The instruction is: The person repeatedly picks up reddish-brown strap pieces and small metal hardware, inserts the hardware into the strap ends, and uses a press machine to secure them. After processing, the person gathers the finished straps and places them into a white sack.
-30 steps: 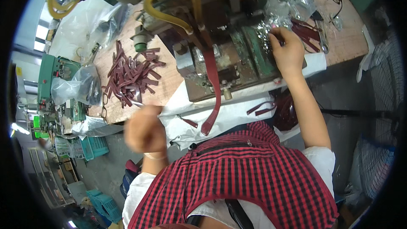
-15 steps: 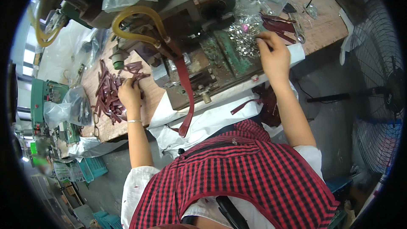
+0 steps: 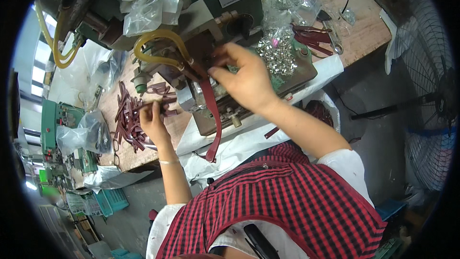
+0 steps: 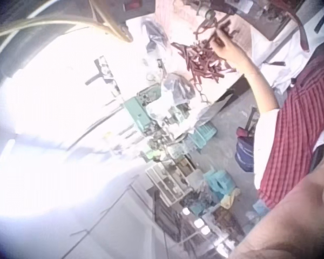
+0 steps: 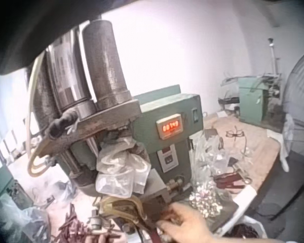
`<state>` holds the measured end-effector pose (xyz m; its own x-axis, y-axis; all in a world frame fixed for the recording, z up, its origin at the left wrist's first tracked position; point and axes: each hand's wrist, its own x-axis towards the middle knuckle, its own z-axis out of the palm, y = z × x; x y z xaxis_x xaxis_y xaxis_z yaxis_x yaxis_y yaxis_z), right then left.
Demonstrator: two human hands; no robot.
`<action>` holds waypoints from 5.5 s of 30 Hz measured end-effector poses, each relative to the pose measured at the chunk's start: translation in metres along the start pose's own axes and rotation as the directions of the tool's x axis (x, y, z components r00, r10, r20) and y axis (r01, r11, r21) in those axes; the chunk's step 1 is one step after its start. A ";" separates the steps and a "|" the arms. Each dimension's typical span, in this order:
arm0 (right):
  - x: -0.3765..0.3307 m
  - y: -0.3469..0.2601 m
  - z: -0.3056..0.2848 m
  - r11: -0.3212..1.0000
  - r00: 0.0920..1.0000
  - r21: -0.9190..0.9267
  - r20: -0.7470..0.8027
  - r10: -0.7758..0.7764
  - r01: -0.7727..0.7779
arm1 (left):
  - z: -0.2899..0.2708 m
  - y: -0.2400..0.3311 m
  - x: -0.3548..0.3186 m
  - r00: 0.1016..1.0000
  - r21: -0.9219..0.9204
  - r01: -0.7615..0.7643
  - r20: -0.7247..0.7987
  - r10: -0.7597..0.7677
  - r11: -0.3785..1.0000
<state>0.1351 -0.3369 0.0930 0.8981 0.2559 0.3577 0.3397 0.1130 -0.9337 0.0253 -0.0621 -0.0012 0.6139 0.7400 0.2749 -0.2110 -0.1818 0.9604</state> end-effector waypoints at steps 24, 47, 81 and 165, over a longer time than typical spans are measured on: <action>-0.013 0.076 -0.104 0.413 0.985 -0.911 -0.054 -0.165 0.019 | 0.101 0.117 -0.060 0.185 -0.008 -0.974 0.558 0.809 0.228; 0.005 0.076 -0.094 0.892 0.970 -0.444 -0.242 -0.023 -0.090 | 0.004 0.144 0.006 0.665 0.596 -0.723 0.460 0.589 0.351; -0.009 -0.019 0.016 0.924 0.977 0.319 0.029 0.211 -0.209 | 0.052 0.130 -0.039 0.787 -0.112 -0.594 0.125 0.605 0.796; -0.005 -0.004 -0.055 0.793 0.990 -0.595 0.118 -0.071 0.128 | 0.103 0.129 -0.060 0.256 0.075 -0.961 0.598 0.760 0.265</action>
<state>0.1442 -0.3915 0.0944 0.8326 0.3589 0.4219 0.5503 -0.4492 -0.7038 0.0396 -0.1973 0.1108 0.4515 -0.3361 0.8265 -0.5894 -0.8078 -0.0065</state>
